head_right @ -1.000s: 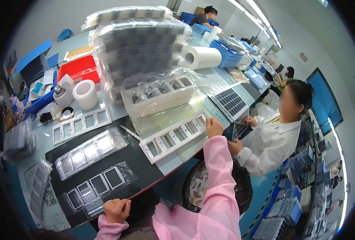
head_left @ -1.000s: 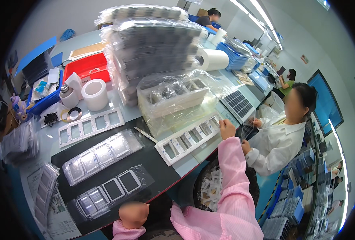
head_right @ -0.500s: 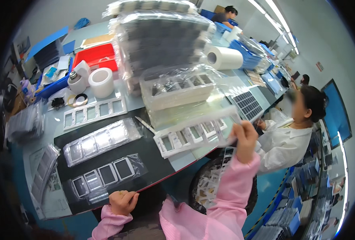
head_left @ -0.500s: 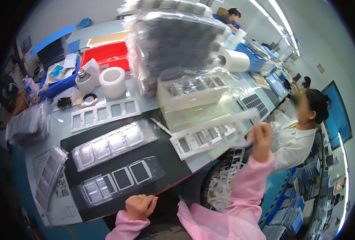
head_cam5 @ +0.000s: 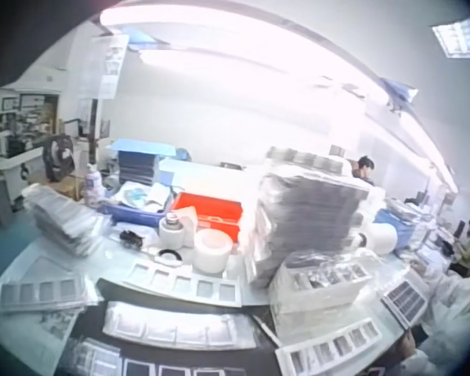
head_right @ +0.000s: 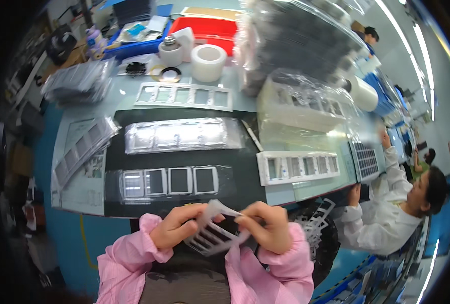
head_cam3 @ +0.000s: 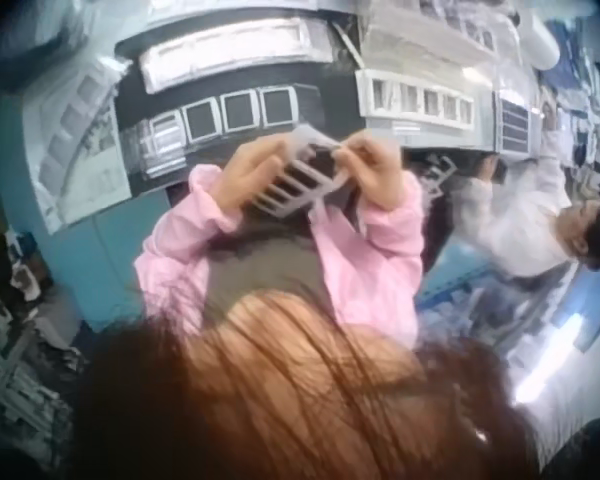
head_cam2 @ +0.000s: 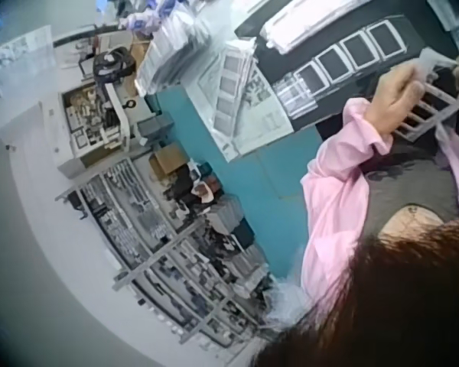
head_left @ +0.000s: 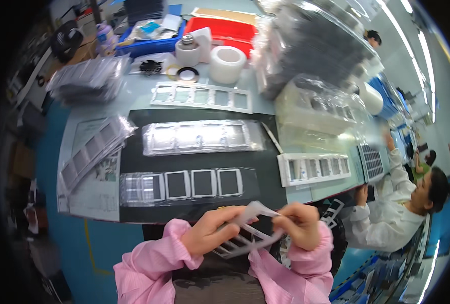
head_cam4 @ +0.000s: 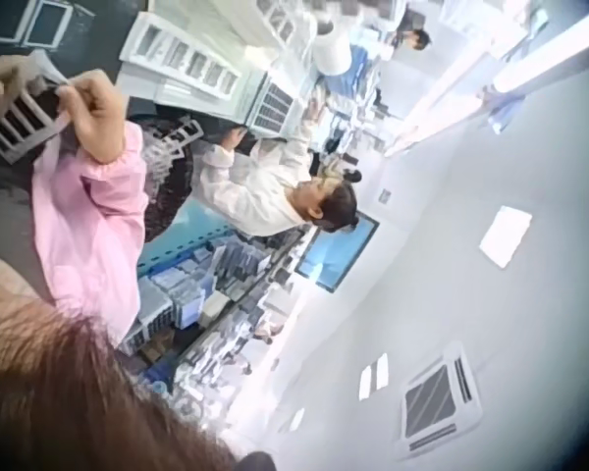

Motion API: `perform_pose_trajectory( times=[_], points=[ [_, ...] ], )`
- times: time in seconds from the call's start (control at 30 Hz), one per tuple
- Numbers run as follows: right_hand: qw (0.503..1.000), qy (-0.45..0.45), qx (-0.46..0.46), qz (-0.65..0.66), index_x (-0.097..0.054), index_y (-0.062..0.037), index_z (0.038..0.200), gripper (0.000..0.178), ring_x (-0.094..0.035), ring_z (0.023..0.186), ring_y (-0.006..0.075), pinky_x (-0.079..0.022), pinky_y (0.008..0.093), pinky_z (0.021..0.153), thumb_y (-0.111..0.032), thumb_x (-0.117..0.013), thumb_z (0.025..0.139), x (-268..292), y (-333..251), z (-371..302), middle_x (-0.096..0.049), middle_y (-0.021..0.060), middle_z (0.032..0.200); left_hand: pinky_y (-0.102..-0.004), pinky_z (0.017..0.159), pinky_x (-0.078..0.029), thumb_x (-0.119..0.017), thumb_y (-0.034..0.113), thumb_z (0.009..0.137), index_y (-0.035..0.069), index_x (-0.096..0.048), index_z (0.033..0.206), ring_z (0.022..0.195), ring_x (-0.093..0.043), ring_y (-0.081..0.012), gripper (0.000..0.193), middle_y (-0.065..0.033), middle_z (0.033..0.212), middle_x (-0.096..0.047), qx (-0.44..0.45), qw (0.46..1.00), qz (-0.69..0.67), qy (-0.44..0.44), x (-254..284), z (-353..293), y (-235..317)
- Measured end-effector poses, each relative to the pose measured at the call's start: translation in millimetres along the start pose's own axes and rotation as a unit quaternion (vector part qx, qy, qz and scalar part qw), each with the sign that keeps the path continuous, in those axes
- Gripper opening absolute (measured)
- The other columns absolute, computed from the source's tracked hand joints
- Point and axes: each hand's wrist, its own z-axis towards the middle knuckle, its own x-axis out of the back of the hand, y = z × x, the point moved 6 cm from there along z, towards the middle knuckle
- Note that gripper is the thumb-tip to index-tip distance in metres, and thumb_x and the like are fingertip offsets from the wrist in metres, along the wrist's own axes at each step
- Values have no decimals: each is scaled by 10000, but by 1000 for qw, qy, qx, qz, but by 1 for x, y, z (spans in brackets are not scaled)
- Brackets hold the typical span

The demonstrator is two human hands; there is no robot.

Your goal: Peeling and applying small components onto plastic frames at a factory workstation.

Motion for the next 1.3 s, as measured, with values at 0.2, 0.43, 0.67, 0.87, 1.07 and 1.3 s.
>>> perform_pose_trajectory(
  times=[0.2, 0.43, 0.67, 0.87, 1.07, 1.3],
  points=[
    [997, -57, -31, 35, -622, 35, 904, 82, -647, 667, 86, -492, 225, 607, -43, -643, 922, -50, 34, 22, -686, 74, 725, -224, 693, -522, -506, 128, 1023, -24, -648, 1063, 728, -623, -81, 212, -34, 793, -660, 76, 984, -25, 159, 26, -10, -37],
    [970, -34, 187, -149, -682, -32, 1012, 234, -626, 721, 175, -477, 286, 635, -14, -743, 787, -52, 7, 33, -673, 66, 882, -219, 662, -522, -584, 114, 984, -22, -683, 1002, 728, -647, -94, 169, -67, 824, -700, 135, 971, -53, 188, 28, -15, -48],
    [901, -8, 330, -280, -693, -97, 1008, 288, -599, 716, 192, -432, 307, 628, -94, -734, 723, -61, 8, 29, -639, 10, 868, -240, 642, -533, -617, 119, 962, -36, -735, 952, 709, -665, -125, 195, -110, 838, -720, 137, 972, -64, 181, 20, -16, -48],
    [862, 15, 387, -326, -692, -92, 973, 322, -606, 719, 182, -442, 306, 619, -96, -716, 652, -65, 6, 19, -649, 11, 893, -245, 675, -550, -637, 113, 947, -43, -726, 1005, 748, -680, -129, 189, -105, 839, -720, 172, 962, -125, 173, 21, -21, -60],
    [858, -9, 447, -252, -685, -28, 938, 289, -637, 795, 253, -505, 347, 650, -78, -699, 654, -67, -8, 2, -637, 103, 952, -256, 667, -549, -536, 210, 1008, -12, -684, 886, 706, -664, -126, 294, -103, 796, -708, 143, 956, -11, 255, 52, -35, -49],
    [942, 22, 332, -52, -620, -21, 944, 199, -595, 756, 235, -484, 331, 722, 14, -700, 765, -16, -17, 4, -628, 102, 905, -232, 428, -362, -494, 157, 1029, 42, -595, 875, 473, -485, -76, 218, -18, 614, -580, 95, 907, 38, 409, 100, -79, -20]
  ],
)
